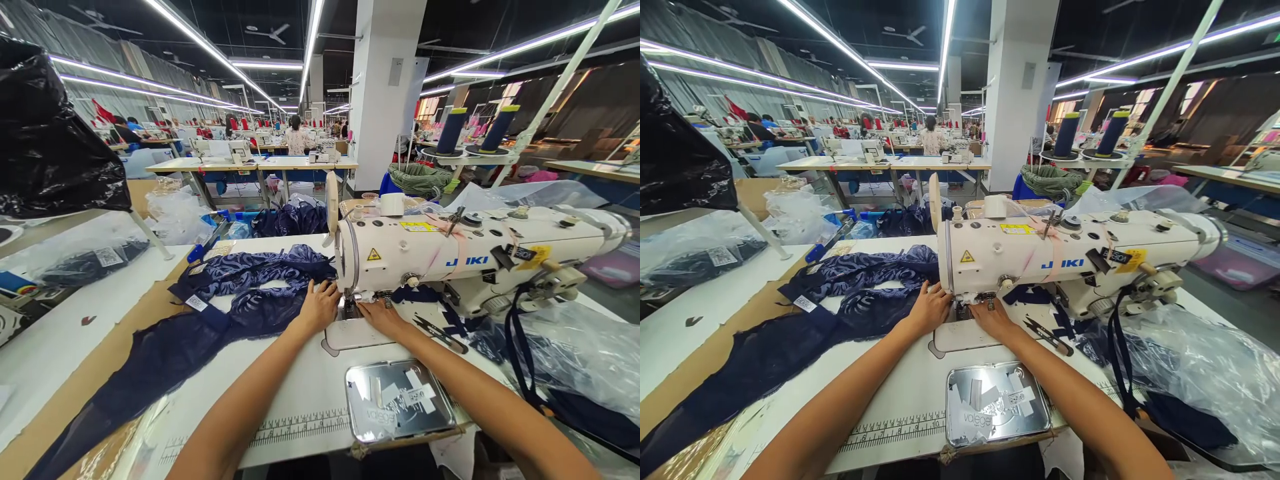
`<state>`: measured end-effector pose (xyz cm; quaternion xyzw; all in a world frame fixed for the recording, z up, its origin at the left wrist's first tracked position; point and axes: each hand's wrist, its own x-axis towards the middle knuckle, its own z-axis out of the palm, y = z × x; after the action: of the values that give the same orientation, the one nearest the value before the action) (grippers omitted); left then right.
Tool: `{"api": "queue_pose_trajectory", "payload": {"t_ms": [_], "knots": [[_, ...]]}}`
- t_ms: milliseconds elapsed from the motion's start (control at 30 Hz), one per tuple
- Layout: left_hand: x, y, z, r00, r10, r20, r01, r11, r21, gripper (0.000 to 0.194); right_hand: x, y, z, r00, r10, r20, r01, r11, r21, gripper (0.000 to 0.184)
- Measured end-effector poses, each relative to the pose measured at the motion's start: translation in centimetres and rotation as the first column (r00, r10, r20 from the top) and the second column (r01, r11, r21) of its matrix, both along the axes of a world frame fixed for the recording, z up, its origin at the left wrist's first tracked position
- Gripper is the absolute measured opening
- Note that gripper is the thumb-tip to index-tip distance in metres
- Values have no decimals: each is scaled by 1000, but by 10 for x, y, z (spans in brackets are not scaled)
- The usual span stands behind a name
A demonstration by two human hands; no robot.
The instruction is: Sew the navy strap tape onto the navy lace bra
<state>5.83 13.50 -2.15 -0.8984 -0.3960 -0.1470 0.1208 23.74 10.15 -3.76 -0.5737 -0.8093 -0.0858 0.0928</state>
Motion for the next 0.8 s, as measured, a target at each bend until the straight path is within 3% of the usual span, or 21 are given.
{"api": "queue_pose_trajectory", "payload": {"t_ms": [200, 467, 567, 800], "knots": [[-4, 10, 6, 986, 164, -24, -163, 986, 44, 30, 31, -27, 18, 995, 97, 5, -96, 973, 210, 21], [-40, 14, 19, 938, 320, -135, -298, 941, 159, 34, 97, -88, 11, 954, -257, 155, 212, 943, 257, 7], [-50, 0, 26, 913, 341, -225, -313, 937, 152, 32, 106, -96, 5, 946, -274, 172, 223, 938, 265, 7], [-58, -56, 32, 910, 173, -377, -200, 979, -34, 25, 104, -93, 1, 945, -269, 185, 209, 933, 293, 20]]}}
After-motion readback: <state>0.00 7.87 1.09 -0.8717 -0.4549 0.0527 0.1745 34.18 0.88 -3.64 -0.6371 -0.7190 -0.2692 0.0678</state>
